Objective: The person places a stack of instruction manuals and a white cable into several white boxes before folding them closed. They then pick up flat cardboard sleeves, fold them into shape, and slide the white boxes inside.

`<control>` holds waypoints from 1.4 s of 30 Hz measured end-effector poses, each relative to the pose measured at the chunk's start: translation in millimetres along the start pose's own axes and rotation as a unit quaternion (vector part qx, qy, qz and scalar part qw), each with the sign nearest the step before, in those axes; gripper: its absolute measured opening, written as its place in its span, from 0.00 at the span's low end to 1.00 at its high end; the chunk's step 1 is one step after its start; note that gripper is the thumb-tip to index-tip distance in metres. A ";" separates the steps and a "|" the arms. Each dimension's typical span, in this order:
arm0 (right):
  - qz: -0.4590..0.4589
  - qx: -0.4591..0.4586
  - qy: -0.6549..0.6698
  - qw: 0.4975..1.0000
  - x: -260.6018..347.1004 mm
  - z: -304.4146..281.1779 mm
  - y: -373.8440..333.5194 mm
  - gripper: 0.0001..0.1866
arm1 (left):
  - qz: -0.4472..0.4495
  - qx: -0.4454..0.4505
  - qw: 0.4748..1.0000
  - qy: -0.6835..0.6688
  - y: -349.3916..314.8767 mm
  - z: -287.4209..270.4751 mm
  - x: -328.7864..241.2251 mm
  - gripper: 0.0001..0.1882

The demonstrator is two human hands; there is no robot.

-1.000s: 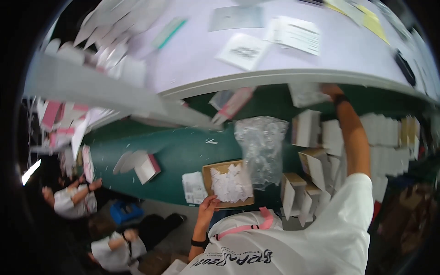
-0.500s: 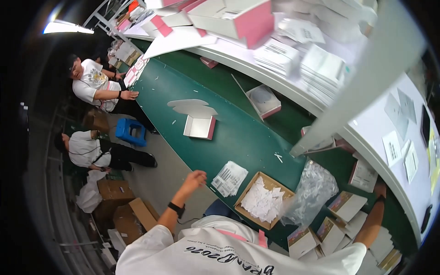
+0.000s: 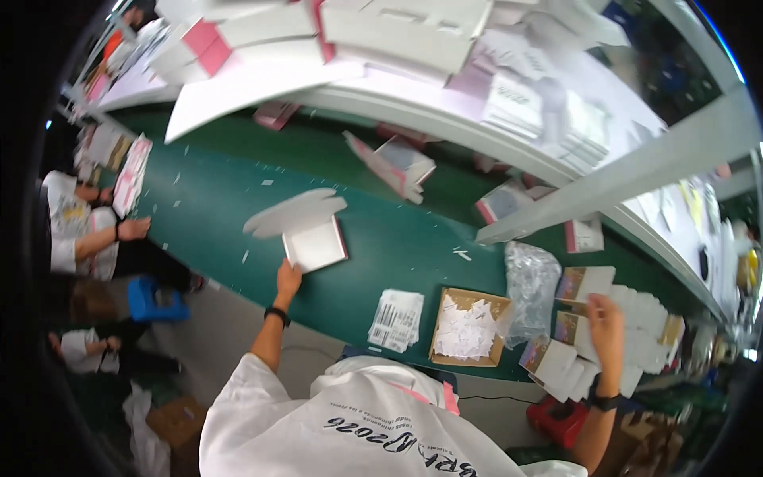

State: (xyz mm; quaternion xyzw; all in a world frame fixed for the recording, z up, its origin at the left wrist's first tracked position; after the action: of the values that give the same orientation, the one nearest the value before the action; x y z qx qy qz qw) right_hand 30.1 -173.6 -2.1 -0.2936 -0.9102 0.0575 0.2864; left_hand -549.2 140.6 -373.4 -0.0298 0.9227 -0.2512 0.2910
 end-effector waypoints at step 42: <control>-0.151 0.189 0.186 0.952 -15.7 185.1 -30.7 0.12 | 0.117 0.085 0.976 0.163 -209.6 167.5 -122.7 0.34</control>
State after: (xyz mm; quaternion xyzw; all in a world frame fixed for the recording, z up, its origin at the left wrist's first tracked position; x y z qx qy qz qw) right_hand -77.7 -196.0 -154.9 -0.0992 -0.8471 0.1290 0.5059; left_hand -374.1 -92.2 -326.4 0.1449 0.9301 -0.2941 0.1657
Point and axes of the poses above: each hand's wrist, its own y-axis towards the middle knuckle, its own z-axis out of the palm, x = y × z, the point moved 1 cm from there along y, towards the middle knuckle, and after that the axes turned 13 degrees about x, right-handed, at the moved point
